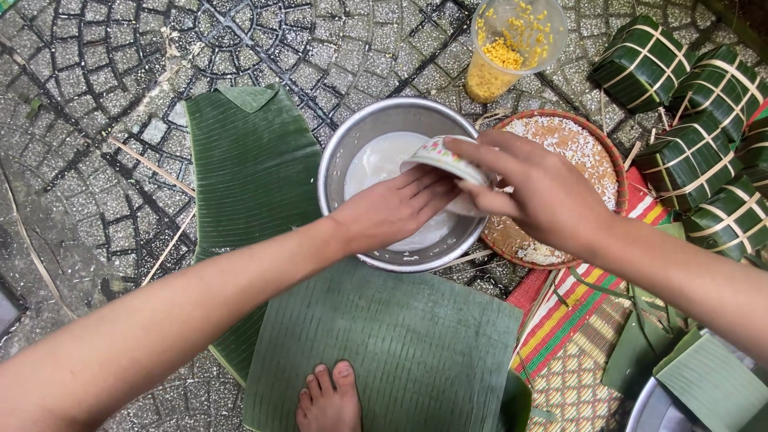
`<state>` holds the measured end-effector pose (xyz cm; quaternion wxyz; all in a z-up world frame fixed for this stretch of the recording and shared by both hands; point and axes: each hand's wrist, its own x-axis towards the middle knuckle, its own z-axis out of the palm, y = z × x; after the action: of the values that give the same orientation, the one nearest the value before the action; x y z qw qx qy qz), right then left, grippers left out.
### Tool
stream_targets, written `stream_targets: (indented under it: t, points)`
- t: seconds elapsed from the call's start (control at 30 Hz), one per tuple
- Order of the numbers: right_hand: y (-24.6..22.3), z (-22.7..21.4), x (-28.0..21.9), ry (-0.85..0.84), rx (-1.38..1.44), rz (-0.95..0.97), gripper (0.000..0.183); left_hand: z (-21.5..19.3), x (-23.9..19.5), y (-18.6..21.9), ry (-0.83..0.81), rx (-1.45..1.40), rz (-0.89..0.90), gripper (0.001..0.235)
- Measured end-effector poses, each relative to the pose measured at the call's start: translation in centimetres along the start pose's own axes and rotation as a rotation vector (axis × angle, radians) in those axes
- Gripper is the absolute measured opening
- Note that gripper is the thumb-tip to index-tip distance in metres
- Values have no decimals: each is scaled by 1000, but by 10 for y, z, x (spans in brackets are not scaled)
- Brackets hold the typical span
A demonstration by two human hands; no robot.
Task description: Adding sticky rice to banana leaves to prepare traditional cakes
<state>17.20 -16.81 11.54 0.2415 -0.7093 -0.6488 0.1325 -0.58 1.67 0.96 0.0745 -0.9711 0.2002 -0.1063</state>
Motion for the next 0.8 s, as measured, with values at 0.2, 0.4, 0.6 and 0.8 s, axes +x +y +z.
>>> stream_targets:
  t: [0.2,0.4,0.6,0.8]
  points:
    - [18,14,10,-23,438,404,44,-31,-7,-22,-43,-228,111,55]
    - [18,10,14,-21,591,487,44,-52,-1,-28,-9,-714,-290,53]
    - [16,-1,17,30,563,481,45,-56,39,-18,-92,-555,-480,49]
    - [26,-34,-9,192,415,557,41,-22,111,-9,-11,-634,-517,39]
